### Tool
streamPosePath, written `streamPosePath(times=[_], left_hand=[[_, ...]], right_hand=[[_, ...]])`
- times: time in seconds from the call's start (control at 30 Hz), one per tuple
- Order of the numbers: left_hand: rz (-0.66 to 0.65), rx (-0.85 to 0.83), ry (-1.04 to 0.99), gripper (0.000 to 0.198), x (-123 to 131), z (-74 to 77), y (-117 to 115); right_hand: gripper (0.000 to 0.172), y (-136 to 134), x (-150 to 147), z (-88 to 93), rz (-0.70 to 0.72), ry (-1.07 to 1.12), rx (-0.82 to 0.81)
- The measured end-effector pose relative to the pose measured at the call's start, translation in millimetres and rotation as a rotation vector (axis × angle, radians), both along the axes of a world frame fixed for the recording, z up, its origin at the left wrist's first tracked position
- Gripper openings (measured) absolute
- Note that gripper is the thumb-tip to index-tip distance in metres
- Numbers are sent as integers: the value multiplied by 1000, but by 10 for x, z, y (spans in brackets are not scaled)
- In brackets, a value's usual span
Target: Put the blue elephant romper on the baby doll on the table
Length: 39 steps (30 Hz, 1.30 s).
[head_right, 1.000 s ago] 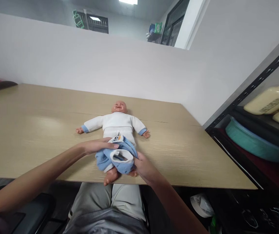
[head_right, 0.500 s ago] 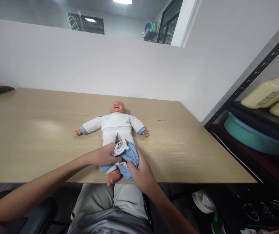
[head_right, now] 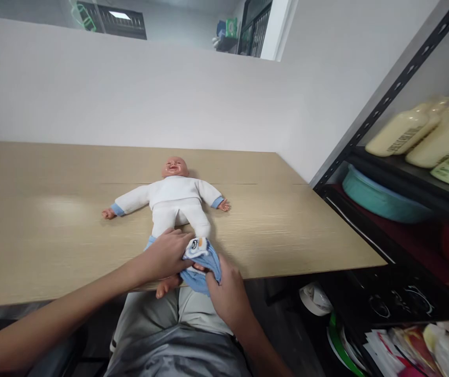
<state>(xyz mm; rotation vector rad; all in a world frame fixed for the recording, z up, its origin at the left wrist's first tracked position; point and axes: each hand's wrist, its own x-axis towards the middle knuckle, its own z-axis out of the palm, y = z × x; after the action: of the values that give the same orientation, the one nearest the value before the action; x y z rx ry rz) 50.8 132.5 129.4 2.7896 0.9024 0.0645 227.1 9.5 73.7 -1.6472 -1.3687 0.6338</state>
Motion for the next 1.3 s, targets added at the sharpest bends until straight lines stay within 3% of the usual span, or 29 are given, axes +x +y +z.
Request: streamPosePath(times=[0.1,0.23,0.37,0.5,0.67,0.77,0.93,1.07,1.3], left_hand=[[12,-89,-143,16,-78,-7,92],[-13,-336,-346,14,-189,10,245],[21,-517,-430,23,-300,26,382],[32,-588,-487,28,-351,31,454],[44,-658,-597,33,-356,51,526],[-25,-710,-627,37,-372,64,599],[-179,-645,-608,37,-426,76,763],[-180,-483,-584,29,-490,39,872],[-170,-370,-536,30,-537,8,906]], right_hand=[[30,92,-36,15,61,9,4],[23,250,-93,-5,92,-82,124],[40,385,-80,36,146,-150,275],[59,450,-38,145,232,-179,325],[69,560,-11,254,349,-183,366],[65,716,38,284,360,-208,441],[58,1076,235,320,410,-222,501],[43,1354,405,379,513,-317,515],[23,1668,571,417,759,-31,257]])
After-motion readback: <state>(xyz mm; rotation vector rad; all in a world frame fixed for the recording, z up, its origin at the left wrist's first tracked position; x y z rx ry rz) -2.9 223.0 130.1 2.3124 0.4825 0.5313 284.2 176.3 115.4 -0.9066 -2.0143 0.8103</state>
